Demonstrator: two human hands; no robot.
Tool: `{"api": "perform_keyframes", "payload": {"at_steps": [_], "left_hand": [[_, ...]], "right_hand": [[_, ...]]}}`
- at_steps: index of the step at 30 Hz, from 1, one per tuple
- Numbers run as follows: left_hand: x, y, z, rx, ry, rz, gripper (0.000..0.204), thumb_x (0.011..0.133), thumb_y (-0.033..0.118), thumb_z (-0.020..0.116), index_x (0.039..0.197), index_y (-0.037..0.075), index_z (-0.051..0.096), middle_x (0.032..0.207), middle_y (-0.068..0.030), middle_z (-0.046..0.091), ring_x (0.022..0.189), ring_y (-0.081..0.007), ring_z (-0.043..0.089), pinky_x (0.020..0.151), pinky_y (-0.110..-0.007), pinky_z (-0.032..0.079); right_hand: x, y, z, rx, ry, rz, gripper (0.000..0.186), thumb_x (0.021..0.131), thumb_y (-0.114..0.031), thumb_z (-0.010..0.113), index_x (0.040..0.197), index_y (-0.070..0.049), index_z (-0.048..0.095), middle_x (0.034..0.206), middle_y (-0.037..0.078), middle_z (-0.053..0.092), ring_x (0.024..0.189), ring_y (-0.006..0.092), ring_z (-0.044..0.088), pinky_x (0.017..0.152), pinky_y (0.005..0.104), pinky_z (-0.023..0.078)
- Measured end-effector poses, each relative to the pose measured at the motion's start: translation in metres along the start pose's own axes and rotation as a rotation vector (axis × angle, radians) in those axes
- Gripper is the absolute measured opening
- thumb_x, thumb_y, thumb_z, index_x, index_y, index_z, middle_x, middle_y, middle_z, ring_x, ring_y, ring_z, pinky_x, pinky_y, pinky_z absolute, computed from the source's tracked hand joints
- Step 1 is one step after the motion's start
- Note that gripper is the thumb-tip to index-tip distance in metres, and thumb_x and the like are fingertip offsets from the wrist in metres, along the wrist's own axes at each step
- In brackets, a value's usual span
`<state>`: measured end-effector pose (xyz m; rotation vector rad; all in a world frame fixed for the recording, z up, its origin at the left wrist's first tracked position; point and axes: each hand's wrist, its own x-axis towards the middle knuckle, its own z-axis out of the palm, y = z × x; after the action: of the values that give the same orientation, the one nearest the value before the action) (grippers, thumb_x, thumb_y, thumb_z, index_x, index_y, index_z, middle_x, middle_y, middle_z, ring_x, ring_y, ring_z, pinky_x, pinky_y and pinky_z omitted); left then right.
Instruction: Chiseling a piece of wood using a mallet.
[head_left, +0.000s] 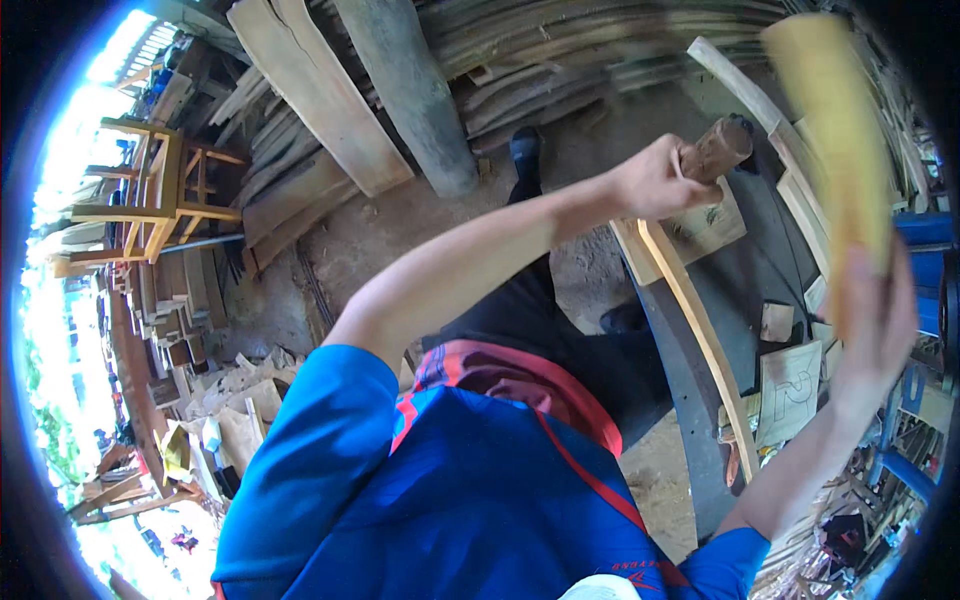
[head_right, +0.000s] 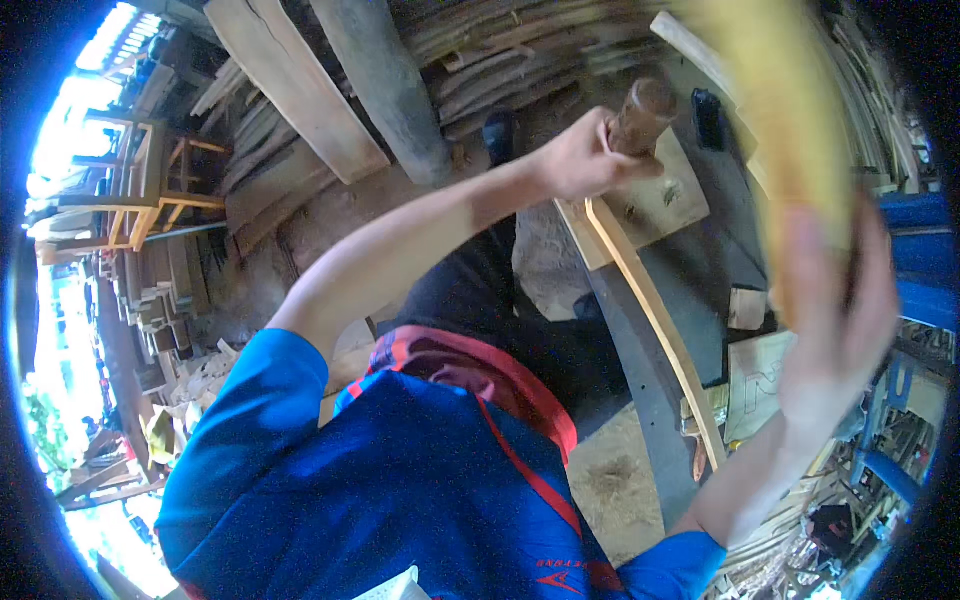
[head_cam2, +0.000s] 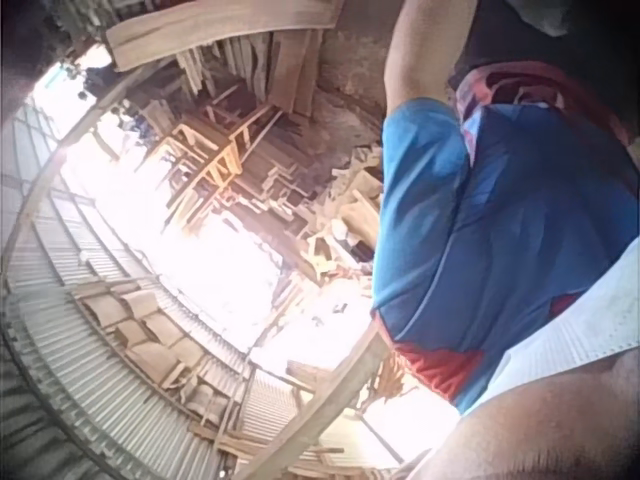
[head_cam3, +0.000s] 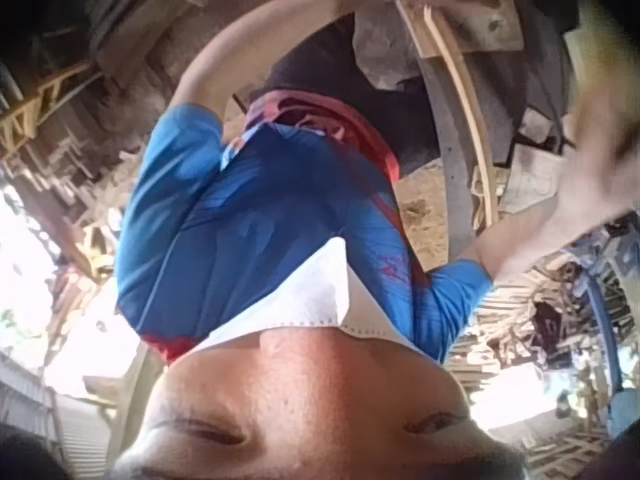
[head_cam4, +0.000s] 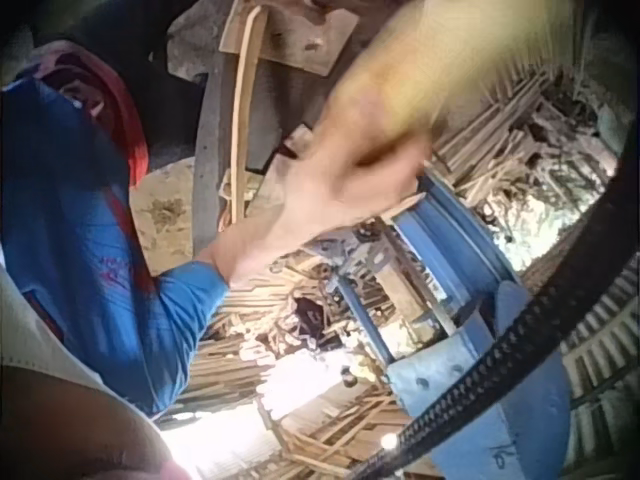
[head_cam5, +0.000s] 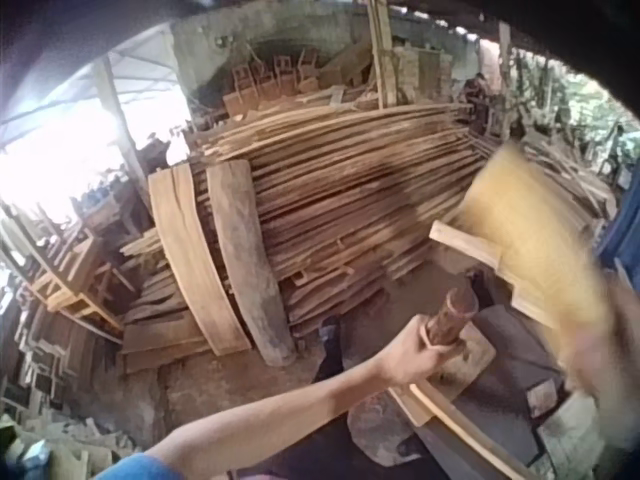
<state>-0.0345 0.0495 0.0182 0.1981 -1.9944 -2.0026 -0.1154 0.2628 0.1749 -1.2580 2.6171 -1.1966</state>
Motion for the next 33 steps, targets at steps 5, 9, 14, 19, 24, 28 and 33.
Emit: {"api": "perform_keyframes", "payload": {"at_steps": [5,9,14,19,24,28,33], "left_hand": [[0.000,-0.013,-0.004,0.095,0.025,-0.050,0.031,0.081,0.018,0.070,0.064,0.005,0.048,0.061,0.0060,0.044,0.058,-0.0053,0.039,0.053,-0.029,0.034],[0.005,-0.011,-0.002,0.079,0.026,-0.029,0.029,0.082,0.018,0.070,0.065,0.005,0.051,0.060,0.0065,0.045,0.058,-0.0048,0.040,0.052,-0.028,0.034],[-0.003,-0.011,-0.003,0.058,0.046,-0.009,0.038,0.081,0.019,0.072,0.059,0.006,0.044,0.057,0.0068,0.041,0.056,-0.0043,0.038,0.049,-0.029,0.031],[-0.012,-0.009,-0.003,0.043,0.008,-0.066,0.020,0.086,0.017,0.072,0.078,0.004,0.059,0.069,0.0035,0.053,0.065,-0.0082,0.048,0.062,-0.026,0.038],[-0.047,-0.002,-0.014,0.242,-0.067,0.011,0.016,0.086,0.014,0.070,0.084,0.004,0.059,0.083,-0.0042,0.059,0.080,-0.0139,0.053,0.069,-0.030,0.042],[-0.097,0.017,-0.017,0.599,0.141,0.436,0.016,0.080,0.004,0.068,0.070,0.001,0.056,0.103,-0.0107,0.064,0.094,-0.0283,0.061,0.085,-0.037,0.048],[-0.159,-0.008,-0.020,0.717,0.174,0.253,0.026,0.082,0.011,0.071,0.067,-0.003,0.055,0.123,-0.0158,0.060,0.093,-0.0305,0.065,0.080,-0.038,0.054]], "right_hand": [[-0.004,0.022,0.025,-0.046,-0.198,-0.138,0.045,0.097,-0.030,0.056,0.125,0.005,0.056,0.097,0.015,0.063,0.067,0.0142,0.057,0.059,0.0268,0.051],[-0.009,0.020,0.029,0.434,-0.069,-0.008,0.050,0.095,-0.040,0.057,0.119,0.005,0.057,0.097,0.016,0.063,0.068,0.0168,0.059,0.060,0.0305,0.052],[-0.026,0.041,0.040,0.788,0.016,0.170,0.050,0.096,-0.039,0.051,0.120,0.005,0.051,0.093,0.015,0.061,0.064,0.0194,0.058,0.057,0.0335,0.051],[-0.061,0.100,0.084,0.657,-0.040,0.333,0.045,0.096,-0.037,0.053,0.116,0.003,0.055,0.090,0.013,0.062,0.062,0.0177,0.058,0.056,0.0313,0.048],[-0.079,0.132,0.092,0.377,0.038,0.391,0.050,0.087,-0.035,0.070,0.116,0.004,0.058,0.086,0.011,0.066,0.071,0.0187,0.062,0.063,0.0311,0.050],[-0.078,0.122,0.093,-0.032,0.081,0.280,0.061,0.081,-0.044,0.076,0.116,0.003,0.058,0.091,0.019,0.070,0.084,0.0317,0.068,0.078,0.0388,0.052],[-0.084,0.129,0.117,-0.051,0.114,0.257,0.062,0.075,-0.038,0.083,0.117,0.001,0.059,0.108,0.020,0.066,0.097,0.0339,0.065,0.083,0.0423,0.051]]}}
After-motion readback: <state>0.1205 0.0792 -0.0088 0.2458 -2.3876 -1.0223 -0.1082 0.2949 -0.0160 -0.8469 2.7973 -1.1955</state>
